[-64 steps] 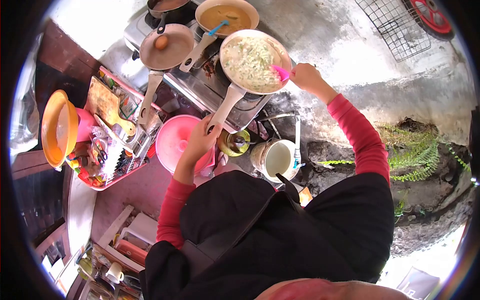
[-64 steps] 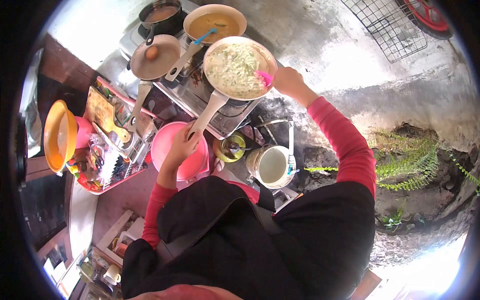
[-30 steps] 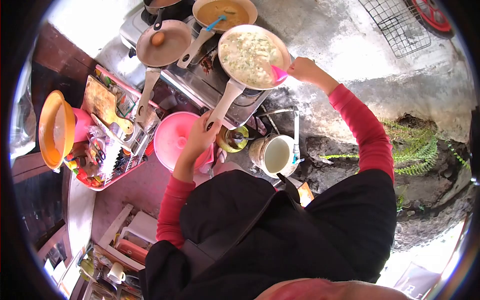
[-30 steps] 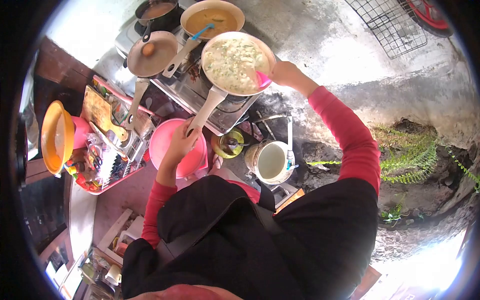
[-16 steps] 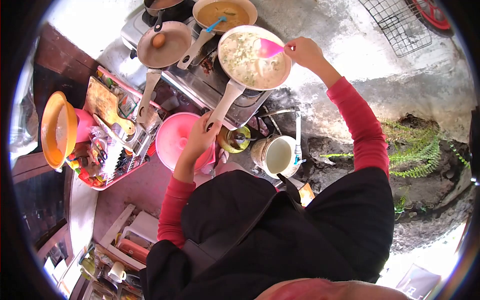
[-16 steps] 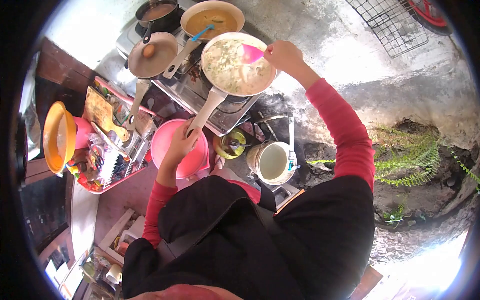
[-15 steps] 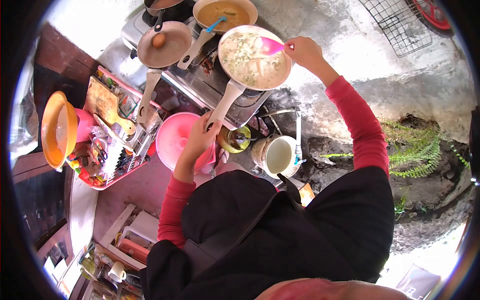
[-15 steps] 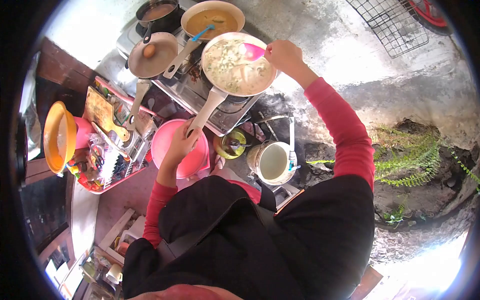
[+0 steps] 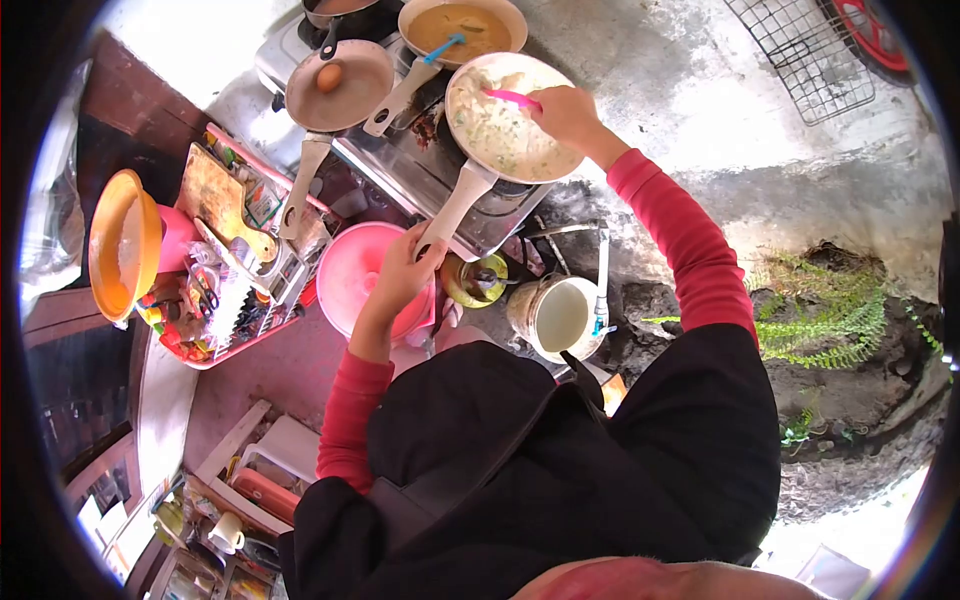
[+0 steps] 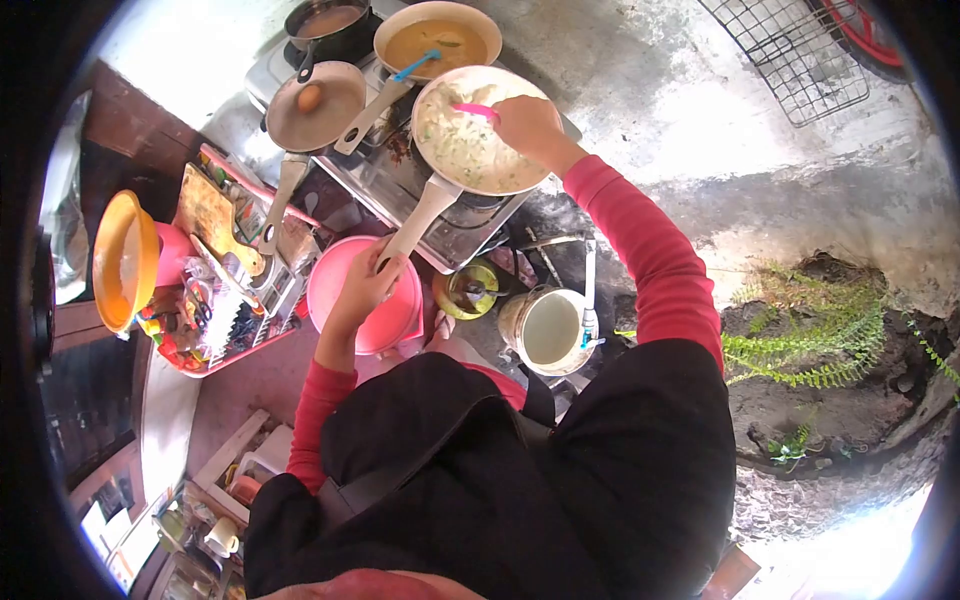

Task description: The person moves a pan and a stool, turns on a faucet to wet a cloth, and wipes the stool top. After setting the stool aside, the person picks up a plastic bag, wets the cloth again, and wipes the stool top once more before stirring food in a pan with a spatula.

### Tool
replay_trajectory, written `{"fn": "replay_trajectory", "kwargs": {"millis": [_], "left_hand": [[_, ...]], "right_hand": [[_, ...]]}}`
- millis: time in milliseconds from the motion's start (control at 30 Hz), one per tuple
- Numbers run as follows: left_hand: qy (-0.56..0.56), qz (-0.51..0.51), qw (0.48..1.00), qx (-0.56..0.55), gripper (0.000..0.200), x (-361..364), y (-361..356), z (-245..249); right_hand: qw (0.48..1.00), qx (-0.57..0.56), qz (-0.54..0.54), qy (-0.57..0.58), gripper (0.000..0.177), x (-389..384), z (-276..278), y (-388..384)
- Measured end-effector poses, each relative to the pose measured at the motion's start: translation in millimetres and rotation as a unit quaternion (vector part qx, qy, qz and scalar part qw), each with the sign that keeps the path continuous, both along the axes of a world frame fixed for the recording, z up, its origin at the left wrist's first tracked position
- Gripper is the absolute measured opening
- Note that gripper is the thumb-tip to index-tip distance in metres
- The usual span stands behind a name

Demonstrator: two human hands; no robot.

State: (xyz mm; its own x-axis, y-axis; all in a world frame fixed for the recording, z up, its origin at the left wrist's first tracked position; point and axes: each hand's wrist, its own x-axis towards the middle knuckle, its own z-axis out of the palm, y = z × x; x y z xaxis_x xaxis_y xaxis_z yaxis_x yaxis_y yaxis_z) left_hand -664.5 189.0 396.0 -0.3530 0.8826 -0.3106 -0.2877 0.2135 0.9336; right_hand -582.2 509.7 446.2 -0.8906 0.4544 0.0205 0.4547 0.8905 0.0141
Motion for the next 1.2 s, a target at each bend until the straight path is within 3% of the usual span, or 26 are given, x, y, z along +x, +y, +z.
{"fn": "replay_trajectory", "kwargs": {"millis": [267,433,533,667,800,900,1100,1200], "left_hand": [[0.009,0.008,1.0,0.002,0.028,1.5,0.3,-0.4],[0.008,0.003,1.0,-0.002,0.027,0.9,0.4,-0.6],[0.007,-0.001,1.0,-0.001,0.026,0.1,0.2,-0.1],[0.005,-0.004,1.0,-0.001,0.025,0.5,0.7,1.0],[0.009,-0.005,1.0,0.008,0.024,-0.1,1.0,2.5],[0.004,-0.001,1.0,0.004,0.023,0.7,0.9,4.5],[-0.005,-0.003,1.0,-0.002,0.024,0.8,0.8,7.2],[-0.005,0.003,1.0,0.005,0.024,1.6,-0.1,5.1]], "right_hand": [[0.995,0.044,0.075,-0.047,0.017,24.3,12.4,-27.5],[0.995,0.045,0.087,0.022,0.015,50.6,50.0,-34.4],[0.998,0.023,0.059,-0.004,0.014,62.9,80.7,-59.3],[0.998,-0.017,0.052,-0.034,0.013,71.7,52.8,-74.9],[0.998,-0.023,0.064,0.008,0.012,66.8,14.7,-74.5],[0.999,0.002,0.038,-0.021,0.011,54.3,5.4,-77.7],[0.994,0.068,0.087,0.027,0.012,27.1,-21.5,-56.8],[0.996,0.07,0.039,0.029,0.013,14.2,-23.4,-46.6]]}}
